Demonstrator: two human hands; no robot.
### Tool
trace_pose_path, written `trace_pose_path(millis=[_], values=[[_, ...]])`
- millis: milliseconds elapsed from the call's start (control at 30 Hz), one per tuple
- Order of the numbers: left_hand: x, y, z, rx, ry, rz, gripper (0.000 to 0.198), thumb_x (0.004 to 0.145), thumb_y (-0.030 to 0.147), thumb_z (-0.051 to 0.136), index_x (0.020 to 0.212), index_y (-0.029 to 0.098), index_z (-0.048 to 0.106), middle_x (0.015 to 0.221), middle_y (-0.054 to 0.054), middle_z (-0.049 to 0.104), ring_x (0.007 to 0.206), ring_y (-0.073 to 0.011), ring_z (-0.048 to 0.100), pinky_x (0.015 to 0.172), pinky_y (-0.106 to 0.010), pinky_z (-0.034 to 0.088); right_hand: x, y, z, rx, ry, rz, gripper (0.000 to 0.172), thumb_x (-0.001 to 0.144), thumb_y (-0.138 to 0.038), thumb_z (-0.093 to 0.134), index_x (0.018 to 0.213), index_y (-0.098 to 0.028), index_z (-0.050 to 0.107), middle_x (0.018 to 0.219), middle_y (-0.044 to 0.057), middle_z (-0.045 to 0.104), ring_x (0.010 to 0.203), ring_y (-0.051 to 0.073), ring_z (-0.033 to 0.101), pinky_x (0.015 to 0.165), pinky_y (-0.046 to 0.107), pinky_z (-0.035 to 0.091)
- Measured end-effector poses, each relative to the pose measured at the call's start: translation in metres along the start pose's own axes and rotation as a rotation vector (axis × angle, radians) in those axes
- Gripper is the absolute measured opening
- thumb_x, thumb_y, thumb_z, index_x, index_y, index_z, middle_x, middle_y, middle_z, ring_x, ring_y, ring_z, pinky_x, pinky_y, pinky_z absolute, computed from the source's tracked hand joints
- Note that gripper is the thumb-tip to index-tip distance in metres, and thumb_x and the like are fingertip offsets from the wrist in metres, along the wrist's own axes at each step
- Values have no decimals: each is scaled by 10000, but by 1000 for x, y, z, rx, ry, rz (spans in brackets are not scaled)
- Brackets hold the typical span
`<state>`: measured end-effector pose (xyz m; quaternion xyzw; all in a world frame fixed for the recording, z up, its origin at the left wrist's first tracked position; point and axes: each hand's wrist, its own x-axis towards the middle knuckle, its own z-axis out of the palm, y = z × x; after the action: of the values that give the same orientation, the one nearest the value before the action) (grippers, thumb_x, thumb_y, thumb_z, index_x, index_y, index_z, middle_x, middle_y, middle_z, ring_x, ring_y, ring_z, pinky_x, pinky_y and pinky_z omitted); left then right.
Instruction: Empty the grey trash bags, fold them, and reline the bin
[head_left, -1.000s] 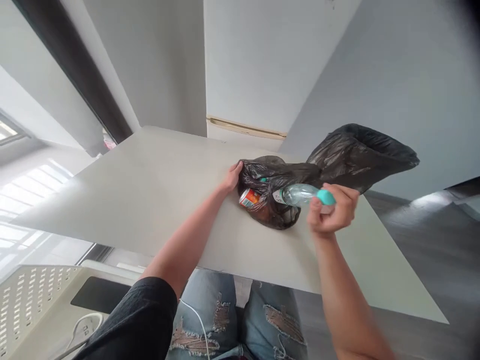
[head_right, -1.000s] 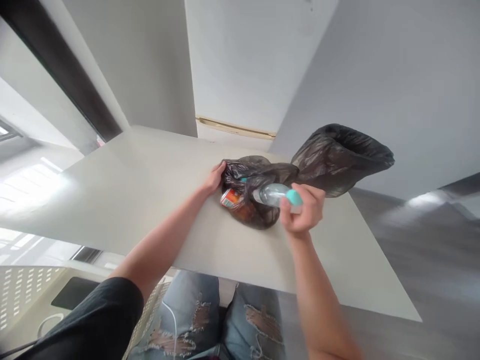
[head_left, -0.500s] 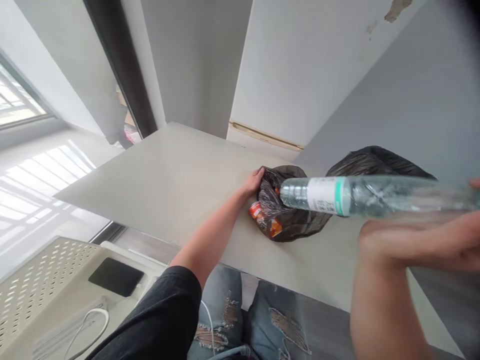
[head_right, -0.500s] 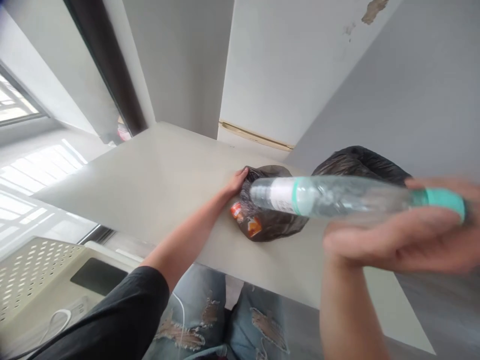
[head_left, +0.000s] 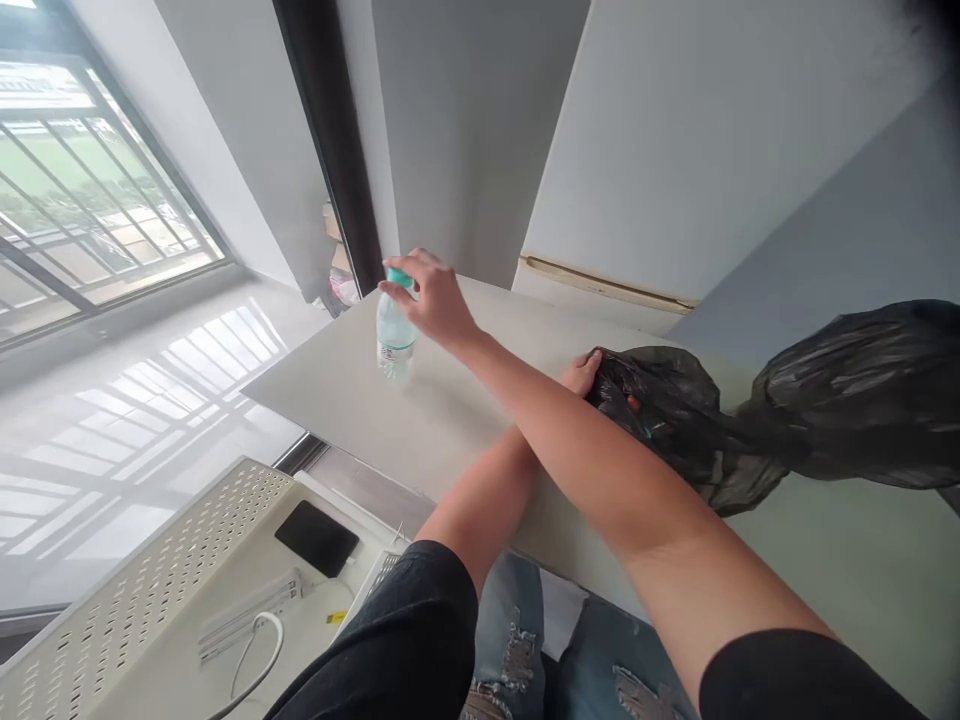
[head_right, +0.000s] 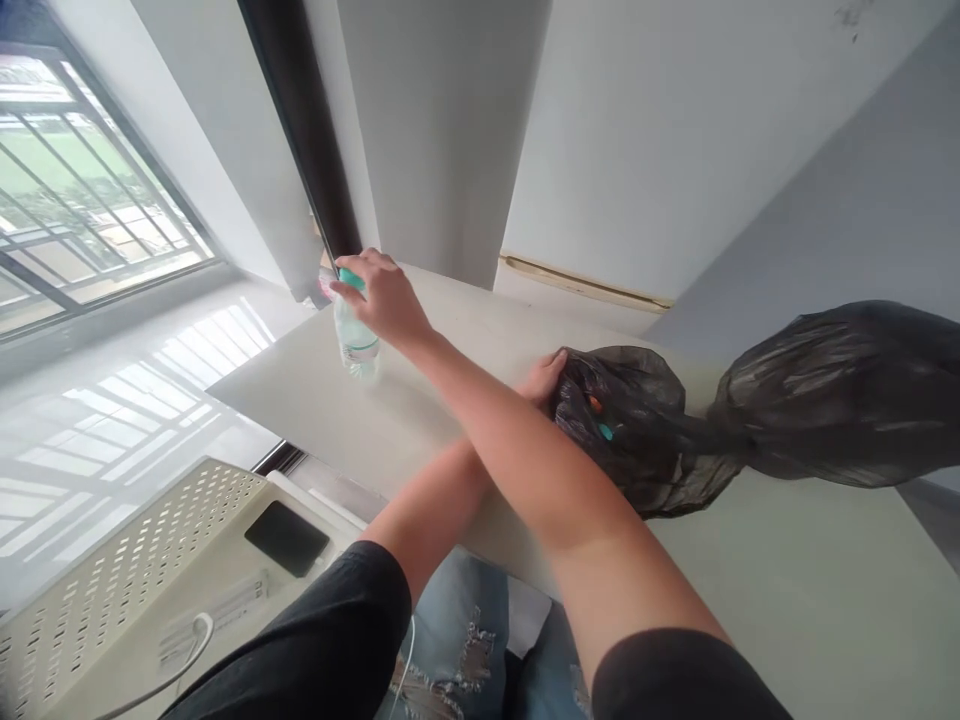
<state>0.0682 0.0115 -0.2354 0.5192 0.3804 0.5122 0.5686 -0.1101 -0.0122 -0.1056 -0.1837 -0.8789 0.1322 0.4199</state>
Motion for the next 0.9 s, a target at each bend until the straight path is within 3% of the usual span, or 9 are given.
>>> trace_pose_path(millis=[167, 400, 600, 767, 900], values=[[15, -12, 9, 40, 100, -81, 413, 1063, 468, 423, 1028, 166, 702, 1207, -134, 771, 1243, -307, 652, 1138, -437, 483, -5, -14, 27, 111, -23, 49, 292, 1071, -355, 660, 1346, -257, 649, 1297, 75, 707, 1186, 233, 667, 1076, 427, 581], [19, -23, 8, -31, 91, -53, 421, 1045, 524, 472, 979, 162, 678, 1148, -145, 760, 1139, -300, 668, 1090, -453, 496, -27, -4, 43, 296, -10, 228, 690, 917, -304, 819, 1521, -322, 485, 1385, 50, 707, 1246, 264, 704, 1101, 455, 587], [21, -20, 9, -33, 97, -87, 372, 1068, 455, 478, 883, 169, 629, 1009, -103, 751, 1064, -266, 665, 1053, -403, 504, -57, 4, 55, 399, -34, 422, 596, 769, -305, 924, 1266, -253, 600, 1344, 46, 748, 1236, 254, 709, 1100, 421, 585], [18, -15, 9, -26, 126, -93, 356, 1071, 431, 490, 889, 166, 643, 1048, -101, 764, 1102, -262, 669, 1080, -395, 497, -63, 8, 65, 397, -98, 479, 525, 715, -273, 933, 1126, -257, 607, 1226, 14, 781, 1137, 236, 745, 1023, 378, 604], [17, -15, 8, -52, 126, -84, 386, 1064, 468, 500, 902, 159, 665, 1067, -110, 767, 1119, -276, 670, 1099, -415, 495, -65, 15, 78, 402, -129, 525, 531, 682, -264, 956, 1093, -253, 619, 1197, 13, 786, 1186, 237, 731, 1014, 353, 599]])
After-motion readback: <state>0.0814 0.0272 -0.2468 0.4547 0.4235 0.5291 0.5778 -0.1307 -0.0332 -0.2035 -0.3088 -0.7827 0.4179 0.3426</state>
